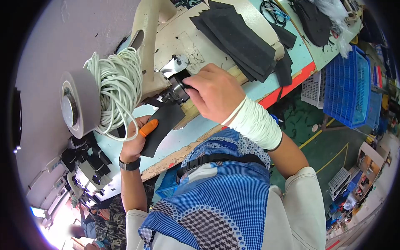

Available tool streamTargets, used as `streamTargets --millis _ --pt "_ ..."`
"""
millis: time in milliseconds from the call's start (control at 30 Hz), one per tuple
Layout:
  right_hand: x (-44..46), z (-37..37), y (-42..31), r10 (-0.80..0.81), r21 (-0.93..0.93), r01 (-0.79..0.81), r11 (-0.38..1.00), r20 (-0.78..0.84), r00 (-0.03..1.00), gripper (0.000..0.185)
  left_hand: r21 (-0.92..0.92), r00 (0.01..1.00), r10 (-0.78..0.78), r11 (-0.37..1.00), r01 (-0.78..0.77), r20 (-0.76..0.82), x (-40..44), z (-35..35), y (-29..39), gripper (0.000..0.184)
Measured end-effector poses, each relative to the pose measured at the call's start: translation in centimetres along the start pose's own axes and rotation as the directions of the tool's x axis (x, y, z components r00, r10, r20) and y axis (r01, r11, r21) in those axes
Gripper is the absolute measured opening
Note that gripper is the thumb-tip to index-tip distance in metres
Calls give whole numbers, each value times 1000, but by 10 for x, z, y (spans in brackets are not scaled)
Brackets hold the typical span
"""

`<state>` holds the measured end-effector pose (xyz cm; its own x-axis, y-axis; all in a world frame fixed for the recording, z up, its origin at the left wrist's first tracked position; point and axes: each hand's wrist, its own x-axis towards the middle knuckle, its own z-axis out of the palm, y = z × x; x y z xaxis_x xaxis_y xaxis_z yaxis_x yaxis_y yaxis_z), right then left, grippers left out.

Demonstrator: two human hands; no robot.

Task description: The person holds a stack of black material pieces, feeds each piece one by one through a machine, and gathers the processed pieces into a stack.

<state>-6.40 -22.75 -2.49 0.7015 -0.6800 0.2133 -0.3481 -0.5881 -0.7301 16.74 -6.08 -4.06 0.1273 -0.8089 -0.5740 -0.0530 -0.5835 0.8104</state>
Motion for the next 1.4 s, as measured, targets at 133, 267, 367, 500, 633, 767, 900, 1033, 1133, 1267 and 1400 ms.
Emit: streamTargets --millis 133,267,367,500,633,767,900,1033,1133,1267,1400 --pt "4 7 0 -46 -61 49 997 57 997 22 -39 998 40 998 -41 -47 4 12 12 29" --pt "5 14 -1 -90 -144 92 985 21 996 23 412 993 96 904 -116 70 28 3 2 20" --pt "-20 -9 -10 78 -42 -78 996 6 997 21 444 992 -65 896 11 107 25 -1 32 18" --pt "-31 -66 -39 -41 -144 -27 989 -449 893 25 265 953 -192 956 128 233 23 11 46 39" --pt "-14 -67 -12 -139 -515 -64 855 -345 928 24 -175 808 -73 961 214 584 -1 42 46 39" --pt "-17 -73 2 -174 -557 -93 825 -408 896 23 -404 847 -7 877 260 531 -12 98 67 31" --pt "0 -83 43 -22 -450 -150 880 -354 935 36 -575 993 32 817 40 115 13 149 97 37" --pt "7 -76 69 248 -90 -278 956 -253 935 44 -529 978 12 840 -122 -207 84 170 124 37" --pt "-1 -73 74 117 -133 -172 976 -345 931 42 -562 985 124 810 -169 -118 129 178 157 20" --pt "-25 -95 93 275 214 -217 952 -297 914 30 -263 999 38 964 -36 2 149 187 173 36" --pt "-62 -126 200 282 -117 -393 912 -518 807 31 767 835 512 613 -191 -201 152 221 169 70"
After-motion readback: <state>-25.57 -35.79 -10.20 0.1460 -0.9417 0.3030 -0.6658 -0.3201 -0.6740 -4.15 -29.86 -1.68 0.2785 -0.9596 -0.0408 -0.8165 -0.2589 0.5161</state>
